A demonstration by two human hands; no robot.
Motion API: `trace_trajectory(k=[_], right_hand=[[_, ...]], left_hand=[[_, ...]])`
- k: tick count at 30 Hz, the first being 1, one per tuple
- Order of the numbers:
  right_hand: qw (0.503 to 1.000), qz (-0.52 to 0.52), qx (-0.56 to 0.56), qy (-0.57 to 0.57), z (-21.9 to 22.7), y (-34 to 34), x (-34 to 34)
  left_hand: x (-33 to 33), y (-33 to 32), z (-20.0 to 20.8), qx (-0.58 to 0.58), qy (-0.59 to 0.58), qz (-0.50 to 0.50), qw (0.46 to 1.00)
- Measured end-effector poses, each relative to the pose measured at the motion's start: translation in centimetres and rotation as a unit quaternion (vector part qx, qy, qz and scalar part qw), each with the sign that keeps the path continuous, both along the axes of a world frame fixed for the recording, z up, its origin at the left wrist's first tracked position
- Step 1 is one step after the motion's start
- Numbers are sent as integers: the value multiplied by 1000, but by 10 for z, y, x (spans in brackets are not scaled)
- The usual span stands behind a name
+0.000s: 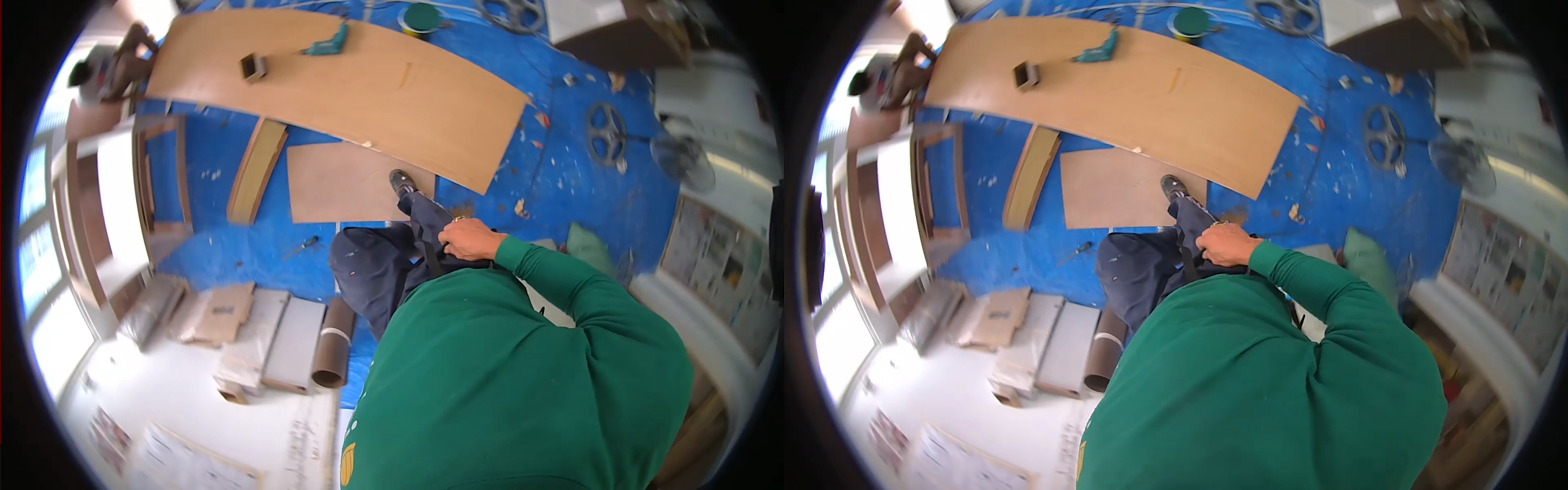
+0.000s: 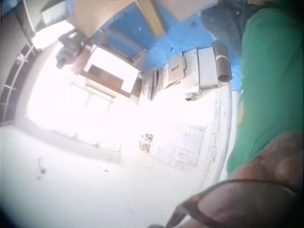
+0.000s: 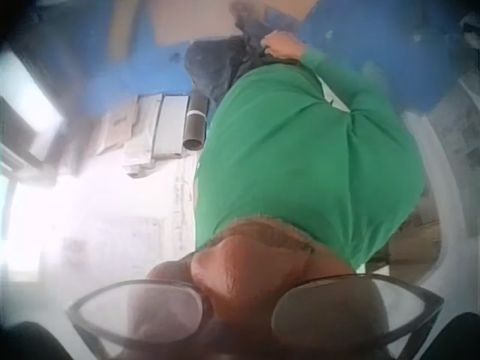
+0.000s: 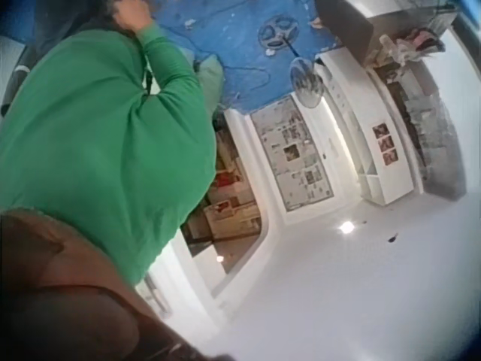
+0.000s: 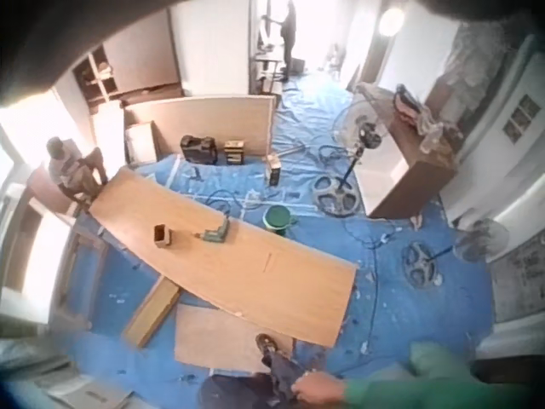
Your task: The person aligns wood panels and uses a drill to secure screws into the edge of the boards.
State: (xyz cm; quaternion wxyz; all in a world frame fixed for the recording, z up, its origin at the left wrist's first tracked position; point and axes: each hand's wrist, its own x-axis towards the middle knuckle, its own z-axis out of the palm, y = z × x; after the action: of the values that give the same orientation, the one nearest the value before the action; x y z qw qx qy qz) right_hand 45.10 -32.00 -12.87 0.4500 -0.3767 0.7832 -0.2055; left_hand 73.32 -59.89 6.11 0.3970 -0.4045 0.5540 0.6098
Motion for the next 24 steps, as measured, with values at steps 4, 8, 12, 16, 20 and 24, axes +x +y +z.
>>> trace_trajectory(k=[4,8,12,16,20,24], right_hand=[[982,-168,66,-52,10,2,41],[910,-392,39,-127,22,-10,95],[824,-537,27,-179,41,-45,159],[701,-616,-9,-358,113,-49,182],[665,-626,-110,-391,102,-59,237],[644,-624,-180,-404,62,-63,258]], left_hand=[[-45,-75,-8,21,-6,-111,994],[-93,-146,-19,42,-18,-227,973],[-167,-191,-7,26,-41,-366,929],[-236,-181,20,10,-49,-464,884],[-270,-183,16,-15,-4,-588,809],[-304,-170,-9,-23,49,-728,683]])
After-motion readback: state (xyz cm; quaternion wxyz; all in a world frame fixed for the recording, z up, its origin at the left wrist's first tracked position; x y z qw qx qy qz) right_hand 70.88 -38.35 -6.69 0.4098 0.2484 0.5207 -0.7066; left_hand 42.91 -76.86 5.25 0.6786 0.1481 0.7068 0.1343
